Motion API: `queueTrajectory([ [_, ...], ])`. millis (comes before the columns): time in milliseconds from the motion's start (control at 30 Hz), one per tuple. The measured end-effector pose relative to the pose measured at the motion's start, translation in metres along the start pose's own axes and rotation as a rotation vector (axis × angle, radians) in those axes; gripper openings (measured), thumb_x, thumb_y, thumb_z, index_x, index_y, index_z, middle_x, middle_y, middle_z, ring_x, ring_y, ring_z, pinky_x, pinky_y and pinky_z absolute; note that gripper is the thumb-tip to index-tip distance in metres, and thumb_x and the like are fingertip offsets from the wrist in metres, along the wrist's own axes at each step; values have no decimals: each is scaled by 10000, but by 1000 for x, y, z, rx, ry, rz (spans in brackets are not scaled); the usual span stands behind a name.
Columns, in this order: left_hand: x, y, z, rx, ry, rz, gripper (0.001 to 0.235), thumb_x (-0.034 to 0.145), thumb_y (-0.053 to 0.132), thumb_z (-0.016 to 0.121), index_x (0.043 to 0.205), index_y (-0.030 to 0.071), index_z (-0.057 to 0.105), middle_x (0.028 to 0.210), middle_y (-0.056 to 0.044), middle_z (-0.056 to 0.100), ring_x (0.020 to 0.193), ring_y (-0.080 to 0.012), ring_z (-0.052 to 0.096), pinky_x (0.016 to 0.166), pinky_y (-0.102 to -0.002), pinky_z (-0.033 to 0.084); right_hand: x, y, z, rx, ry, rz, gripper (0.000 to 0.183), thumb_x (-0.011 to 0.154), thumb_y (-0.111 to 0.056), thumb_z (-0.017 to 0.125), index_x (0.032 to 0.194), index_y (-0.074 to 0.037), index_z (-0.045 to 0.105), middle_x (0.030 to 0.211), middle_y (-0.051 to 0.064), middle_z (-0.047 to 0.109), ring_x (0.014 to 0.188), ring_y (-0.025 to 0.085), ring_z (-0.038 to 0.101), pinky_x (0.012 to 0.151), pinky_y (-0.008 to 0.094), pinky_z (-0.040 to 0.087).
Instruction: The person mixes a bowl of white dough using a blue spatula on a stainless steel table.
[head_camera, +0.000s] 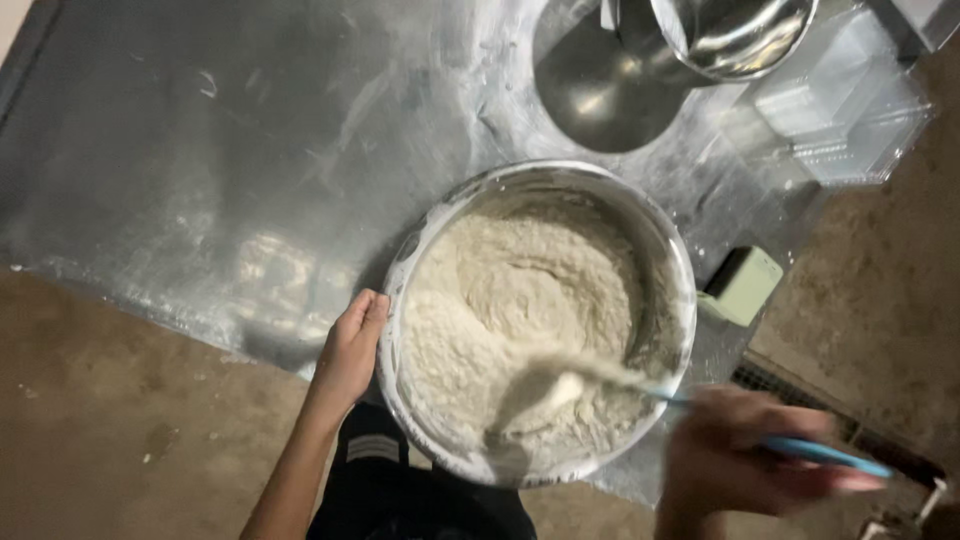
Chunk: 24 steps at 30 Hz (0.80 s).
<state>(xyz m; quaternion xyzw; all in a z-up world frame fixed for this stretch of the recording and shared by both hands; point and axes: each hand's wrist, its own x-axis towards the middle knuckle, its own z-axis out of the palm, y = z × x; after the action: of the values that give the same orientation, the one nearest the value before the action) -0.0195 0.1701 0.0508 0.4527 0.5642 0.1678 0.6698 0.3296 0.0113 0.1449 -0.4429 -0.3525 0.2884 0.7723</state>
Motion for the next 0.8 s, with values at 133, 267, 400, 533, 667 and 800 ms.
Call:
queueTrajectory([
  [133,-25,-55,2,-137,20,162,409,1149,349,400,1070,-15,568,956,-50,551,928,-127,531,841,-253,471,36,-9,-14,-131,167,-200,525,1107,-573,343,945,-151,611,647,6,461,520,103,380,470,249,334],
  [267,-55,-91,16,-294,-33,-287,590,1060,404,401,1532,54,345,1279,4,532,987,-128,630,679,-335,580,89,50,-2,-279,368,-382,523,1089,-575,321,933,-147,578,656,27,484,517,113,408,452,228,361],
  [400,-55,-87,19,-284,-38,-306,658,1025,452,397,1561,72,362,1240,-102,674,897,-153,641,677,-312,536,114,139,44,-718,614,-728,522,1072,-577,299,921,-143,546,665,48,507,514,123,435,435,207,389],
  [533,-34,-48,0,-344,-116,-251,687,1019,476,385,1558,53,335,1227,-127,691,933,-144,700,752,-296,607,26,187,111,466,281,180,655,1081,-667,350,709,-146,486,585,15,373,529,163,372,515,329,312],
  [667,-18,-21,-25,-205,-70,-377,740,975,494,395,1603,122,276,1181,-134,687,845,-150,679,671,-327,588,-55,114,104,241,-56,273,590,1076,-631,396,816,-122,541,638,17,447,522,150,397,501,320,339],
  [800,-8,-37,-29,-201,-21,-405,761,984,482,473,1580,53,275,1235,-81,674,790,-190,633,637,-333,531,-8,37,66,97,-93,90,541,1071,-595,443,923,-98,596,691,19,522,515,138,422,487,311,366],
])
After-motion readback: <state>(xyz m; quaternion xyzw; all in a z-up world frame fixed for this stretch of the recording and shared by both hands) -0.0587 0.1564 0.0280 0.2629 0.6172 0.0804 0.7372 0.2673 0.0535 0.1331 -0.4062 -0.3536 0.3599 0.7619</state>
